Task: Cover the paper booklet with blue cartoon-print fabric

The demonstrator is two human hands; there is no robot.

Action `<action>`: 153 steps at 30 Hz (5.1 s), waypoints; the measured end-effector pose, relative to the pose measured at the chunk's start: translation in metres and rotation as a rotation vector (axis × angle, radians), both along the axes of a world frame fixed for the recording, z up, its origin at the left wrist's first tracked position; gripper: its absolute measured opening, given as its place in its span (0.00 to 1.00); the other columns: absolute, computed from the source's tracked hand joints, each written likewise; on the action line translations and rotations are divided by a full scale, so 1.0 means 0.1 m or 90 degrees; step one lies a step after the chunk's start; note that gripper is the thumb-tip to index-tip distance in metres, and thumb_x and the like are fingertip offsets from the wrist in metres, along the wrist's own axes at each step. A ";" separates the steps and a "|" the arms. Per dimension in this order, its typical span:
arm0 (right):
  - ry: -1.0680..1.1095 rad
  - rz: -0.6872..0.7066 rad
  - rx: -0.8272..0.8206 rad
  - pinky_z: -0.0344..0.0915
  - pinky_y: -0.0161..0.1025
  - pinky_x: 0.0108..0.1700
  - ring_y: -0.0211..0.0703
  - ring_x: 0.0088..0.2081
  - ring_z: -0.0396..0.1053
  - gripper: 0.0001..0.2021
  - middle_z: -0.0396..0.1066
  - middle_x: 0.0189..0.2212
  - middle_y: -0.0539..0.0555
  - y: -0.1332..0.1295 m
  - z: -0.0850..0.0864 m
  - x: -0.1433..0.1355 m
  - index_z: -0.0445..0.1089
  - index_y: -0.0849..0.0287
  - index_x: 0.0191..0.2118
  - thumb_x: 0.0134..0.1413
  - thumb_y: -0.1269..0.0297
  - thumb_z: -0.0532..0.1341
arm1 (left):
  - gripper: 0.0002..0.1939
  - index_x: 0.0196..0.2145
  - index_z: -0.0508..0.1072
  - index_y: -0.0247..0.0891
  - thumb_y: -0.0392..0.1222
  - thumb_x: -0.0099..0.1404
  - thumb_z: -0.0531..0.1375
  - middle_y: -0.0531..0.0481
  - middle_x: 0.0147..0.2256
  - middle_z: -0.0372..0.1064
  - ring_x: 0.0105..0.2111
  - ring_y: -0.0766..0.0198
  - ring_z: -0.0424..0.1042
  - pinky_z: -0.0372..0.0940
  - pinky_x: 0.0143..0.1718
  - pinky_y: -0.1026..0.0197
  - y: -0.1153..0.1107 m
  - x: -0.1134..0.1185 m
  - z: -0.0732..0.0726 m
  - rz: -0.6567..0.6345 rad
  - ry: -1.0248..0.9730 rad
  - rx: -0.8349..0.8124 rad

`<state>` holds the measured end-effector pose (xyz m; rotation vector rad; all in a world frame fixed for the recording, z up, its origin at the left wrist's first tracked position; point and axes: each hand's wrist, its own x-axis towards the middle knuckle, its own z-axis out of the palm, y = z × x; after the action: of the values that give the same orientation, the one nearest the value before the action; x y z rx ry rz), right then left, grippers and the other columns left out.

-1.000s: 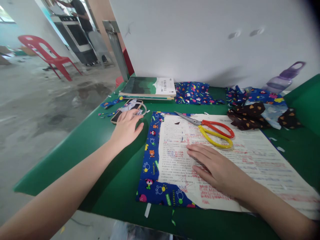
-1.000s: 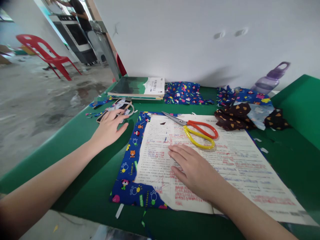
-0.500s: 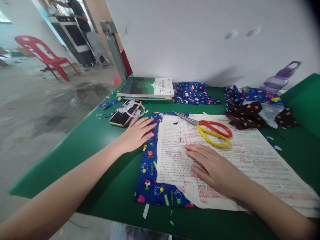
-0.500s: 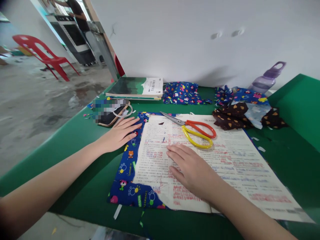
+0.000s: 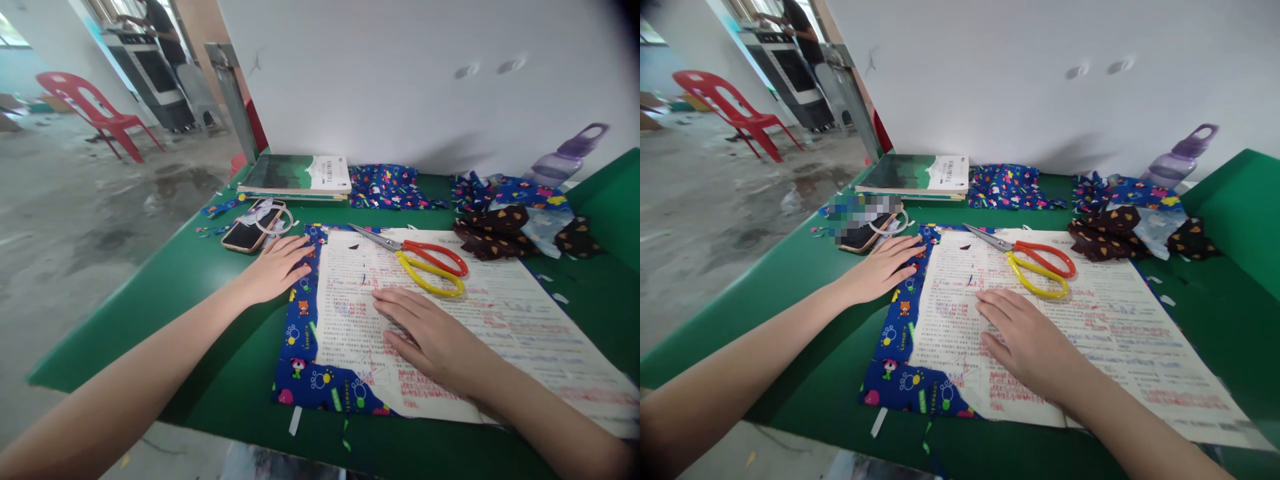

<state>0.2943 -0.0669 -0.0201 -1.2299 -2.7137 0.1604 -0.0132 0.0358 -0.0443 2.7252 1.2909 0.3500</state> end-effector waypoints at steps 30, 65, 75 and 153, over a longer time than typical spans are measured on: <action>-0.031 0.005 0.013 0.58 0.51 0.60 0.47 0.60 0.57 0.21 0.61 0.58 0.57 0.00 0.00 0.00 0.63 0.62 0.57 0.62 0.61 0.50 | 0.27 0.61 0.53 0.34 0.50 0.70 0.47 0.38 0.60 0.51 0.61 0.49 0.49 0.48 0.61 0.43 0.04 -0.05 -0.01 0.130 -0.082 0.132; -0.022 0.006 0.020 0.58 0.51 0.60 0.48 0.59 0.57 0.21 0.62 0.58 0.57 0.00 -0.01 -0.01 0.62 0.62 0.57 0.61 0.61 0.50 | 0.24 0.60 0.57 0.41 0.53 0.71 0.45 0.45 0.60 0.54 0.60 0.53 0.51 0.49 0.61 0.45 0.03 0.03 -0.02 0.009 -0.002 0.016; 0.010 0.004 0.016 0.57 0.51 0.60 0.47 0.59 0.57 0.19 0.63 0.57 0.58 0.00 -0.03 -0.02 0.63 0.62 0.55 0.61 0.62 0.51 | 0.25 0.59 0.56 0.40 0.54 0.71 0.44 0.47 0.61 0.54 0.63 0.57 0.47 0.41 0.64 0.45 0.04 0.05 -0.06 0.009 -0.009 0.036; 0.076 -0.425 0.058 0.67 0.47 0.34 0.52 0.36 0.71 0.22 0.72 0.41 0.58 0.52 -0.13 0.68 0.67 0.57 0.48 0.50 0.51 0.59 | 0.13 0.28 0.72 0.39 0.45 0.66 0.53 0.50 0.37 0.72 0.41 0.59 0.69 0.60 0.50 0.49 0.07 -0.02 0.04 0.091 -0.182 0.025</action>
<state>0.3624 -0.0153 -0.0327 -1.9317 -2.0451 0.0237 -0.0150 0.0428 -0.0404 2.5004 1.4087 0.7534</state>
